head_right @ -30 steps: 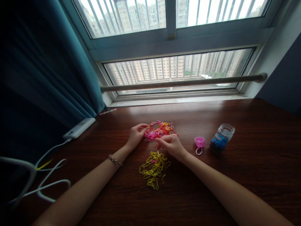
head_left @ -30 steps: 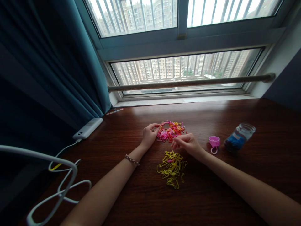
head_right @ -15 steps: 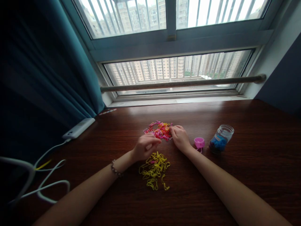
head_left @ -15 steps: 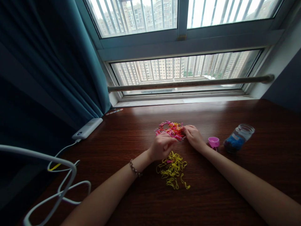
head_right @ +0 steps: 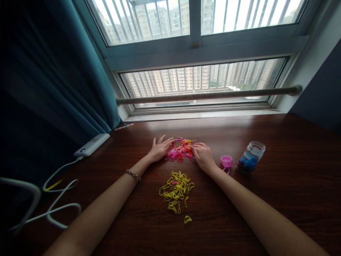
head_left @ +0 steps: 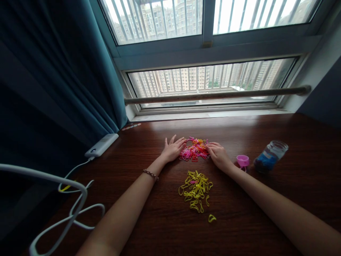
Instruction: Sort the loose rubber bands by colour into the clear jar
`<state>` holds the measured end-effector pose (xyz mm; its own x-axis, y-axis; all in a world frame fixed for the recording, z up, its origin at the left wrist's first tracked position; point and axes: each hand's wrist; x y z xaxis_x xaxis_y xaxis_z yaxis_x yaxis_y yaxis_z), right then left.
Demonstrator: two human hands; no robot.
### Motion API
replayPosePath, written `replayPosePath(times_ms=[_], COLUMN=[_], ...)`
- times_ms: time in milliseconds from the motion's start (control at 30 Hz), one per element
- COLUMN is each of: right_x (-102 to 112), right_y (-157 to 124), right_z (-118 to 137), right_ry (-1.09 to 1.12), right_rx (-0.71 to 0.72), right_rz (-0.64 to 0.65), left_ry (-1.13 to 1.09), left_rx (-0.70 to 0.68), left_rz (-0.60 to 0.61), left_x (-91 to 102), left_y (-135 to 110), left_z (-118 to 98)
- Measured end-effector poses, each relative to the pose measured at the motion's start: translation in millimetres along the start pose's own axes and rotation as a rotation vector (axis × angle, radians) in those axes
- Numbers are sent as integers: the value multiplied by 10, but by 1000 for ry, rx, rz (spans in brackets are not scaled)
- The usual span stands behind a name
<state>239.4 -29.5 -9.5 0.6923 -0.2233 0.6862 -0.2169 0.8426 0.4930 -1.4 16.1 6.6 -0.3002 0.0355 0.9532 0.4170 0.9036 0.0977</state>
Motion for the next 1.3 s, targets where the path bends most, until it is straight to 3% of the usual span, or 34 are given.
replayPosePath(times_ms=[133, 267, 367, 467, 633, 1100, 1200, 1300], right_x=[25, 77, 114, 133, 139, 166, 137, 116], right_y=[-5, -13, -18, -18, -22, -26, -33, -42], right_z=[48, 111, 131, 134, 146, 181, 164, 237], right_ry=[33, 98, 133, 138, 154, 158, 241, 500], right_rx=[12, -56, -128, -157, -150, -128, -141, -178], right_rz=[-25, -85, -144, -174, -176, -244, -247, -167], left_ry=[-79, -359, -573, -680, -784, -763, -774, -793], left_rx=[-23, -89, -19, 68, 88, 78, 87, 104], left_rz=[-63, -233, -377, -443, -469, -466, -488, -500], left_x=[13, 13, 11, 5, 7, 14, 11, 13], left_y=[-3, -30, -53, -58, -57, -52, -44, -41], left_z=[43, 100, 132, 152, 144, 144, 151, 151])
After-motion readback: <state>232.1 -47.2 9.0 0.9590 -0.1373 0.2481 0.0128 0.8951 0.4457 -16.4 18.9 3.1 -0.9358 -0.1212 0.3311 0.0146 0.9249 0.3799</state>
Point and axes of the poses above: each hand's wrist, its own y-axis towards the middle knuckle, its own x-axis out of the back of the hand, z = x × y
